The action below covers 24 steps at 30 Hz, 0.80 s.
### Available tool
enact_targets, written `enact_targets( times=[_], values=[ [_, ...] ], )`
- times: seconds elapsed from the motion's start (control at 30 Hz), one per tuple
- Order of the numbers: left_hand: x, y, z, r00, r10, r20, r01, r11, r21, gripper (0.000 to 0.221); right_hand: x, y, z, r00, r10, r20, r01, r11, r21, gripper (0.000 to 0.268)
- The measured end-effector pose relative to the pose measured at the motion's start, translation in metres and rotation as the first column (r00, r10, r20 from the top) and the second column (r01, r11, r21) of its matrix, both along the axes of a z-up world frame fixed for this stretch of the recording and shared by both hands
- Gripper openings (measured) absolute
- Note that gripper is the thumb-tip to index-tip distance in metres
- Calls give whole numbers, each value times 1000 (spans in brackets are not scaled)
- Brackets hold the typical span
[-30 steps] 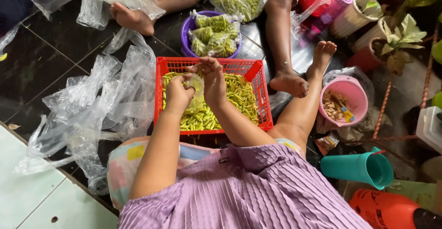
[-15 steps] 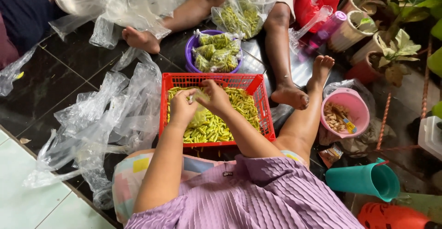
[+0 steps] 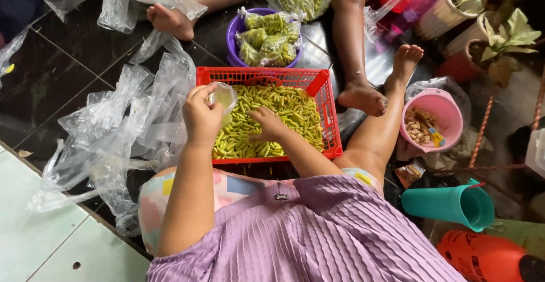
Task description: The person sorts green chili peppers from a red crate and places them into small plastic bags, then picks up a teal pitcher.
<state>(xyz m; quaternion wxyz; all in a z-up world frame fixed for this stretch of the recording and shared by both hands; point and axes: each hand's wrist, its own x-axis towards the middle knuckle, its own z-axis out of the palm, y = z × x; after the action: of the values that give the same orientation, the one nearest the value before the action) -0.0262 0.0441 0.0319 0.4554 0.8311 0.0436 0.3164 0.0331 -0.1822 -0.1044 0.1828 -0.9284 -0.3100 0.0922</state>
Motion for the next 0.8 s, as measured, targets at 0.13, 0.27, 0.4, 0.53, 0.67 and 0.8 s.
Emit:
enact_targets(
  times=[0.13, 0.27, 0.4, 0.53, 0.67, 0.8],
  values=[
    [1, 7, -11, 1000, -4, -28, 4, 1000, -3, 54, -33, 23, 39, 976, 136, -169, -179, 946, -270, 102],
    [4, 10, -20, 998, -18, -54, 15, 999, -42, 53, -35, 24, 9, 979, 195, 61, -151, 894, -421, 83],
    [3, 5, -21, 996, -36, -83, 30, 997, -75, 53, -33, 18, -15, 952, 167, 258, -44, 905, -424, 73],
    [2, -4, -13, 995, -56, -84, 49, 995, -88, 51, -33, 15, 4, 999, 41, 34, -21, 886, -463, 83],
    [2, -8, -11, 992, -93, -83, 86, 992, -90, 51, -21, 13, -31, 996, 10, 87, 21, 938, -345, 69],
    [0, -11, -8, 990, -120, -80, 114, 991, -72, 51, -11, 7, -69, 990, -74, 124, 108, 949, -297, 60]
  ],
)
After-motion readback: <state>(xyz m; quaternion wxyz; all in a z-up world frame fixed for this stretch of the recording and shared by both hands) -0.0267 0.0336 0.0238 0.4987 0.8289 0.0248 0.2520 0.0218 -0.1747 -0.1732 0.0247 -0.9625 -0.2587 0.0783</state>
